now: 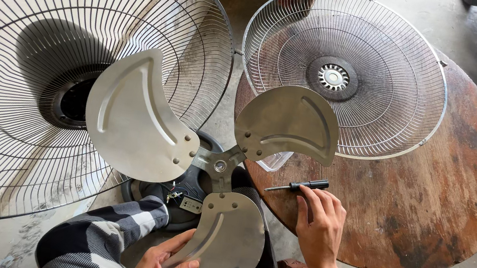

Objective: The person uses a screwdriver to tighten the front grill of an electric fan, then picks up the fan blades and mounts them onto the fan motor shaft.

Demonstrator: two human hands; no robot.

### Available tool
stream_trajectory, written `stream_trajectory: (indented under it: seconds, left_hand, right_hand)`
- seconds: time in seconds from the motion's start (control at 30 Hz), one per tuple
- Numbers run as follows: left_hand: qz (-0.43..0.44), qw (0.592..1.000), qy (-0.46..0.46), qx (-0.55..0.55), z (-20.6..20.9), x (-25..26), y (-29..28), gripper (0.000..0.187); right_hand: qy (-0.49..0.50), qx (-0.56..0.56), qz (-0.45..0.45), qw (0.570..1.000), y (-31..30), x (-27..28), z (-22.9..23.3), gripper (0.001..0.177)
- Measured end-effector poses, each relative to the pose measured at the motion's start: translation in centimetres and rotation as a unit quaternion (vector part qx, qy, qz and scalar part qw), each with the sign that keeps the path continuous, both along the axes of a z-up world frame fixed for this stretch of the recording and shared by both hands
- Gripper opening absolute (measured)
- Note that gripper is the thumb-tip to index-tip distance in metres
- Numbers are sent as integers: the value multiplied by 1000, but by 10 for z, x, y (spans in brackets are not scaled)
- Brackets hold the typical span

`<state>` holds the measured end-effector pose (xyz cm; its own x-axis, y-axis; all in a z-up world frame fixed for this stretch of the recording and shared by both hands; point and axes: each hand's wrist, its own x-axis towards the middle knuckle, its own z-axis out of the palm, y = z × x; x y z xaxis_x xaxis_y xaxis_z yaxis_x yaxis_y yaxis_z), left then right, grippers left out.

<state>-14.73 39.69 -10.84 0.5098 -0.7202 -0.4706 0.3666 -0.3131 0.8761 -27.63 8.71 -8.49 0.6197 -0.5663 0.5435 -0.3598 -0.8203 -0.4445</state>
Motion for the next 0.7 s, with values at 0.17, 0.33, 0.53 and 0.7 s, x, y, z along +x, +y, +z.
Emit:
stream_trajectory:
  seconds: [0.17, 0.33, 0.53, 0.7]
  left_hand:
    - [5, 1000, 2, -5, -1, -4, 1, 76]
    - [6, 1000, -2, -1, 0, -7, 1, 72]
    - [5, 1000, -14, -19, 2, -9, 3, 72]
    - [8, 1000, -11, -11, 2, -8, 2, 73]
  right_hand:
    - [0, 11, -4, 1000, 3, -5, 0, 28]
    - [9, 20, -1, 1000, 4, -6, -3, 32]
    - [28, -3, 9, 1000, -4, 2, -3, 36]
    - [55, 15, 16, 998, -6, 7, -3, 41]
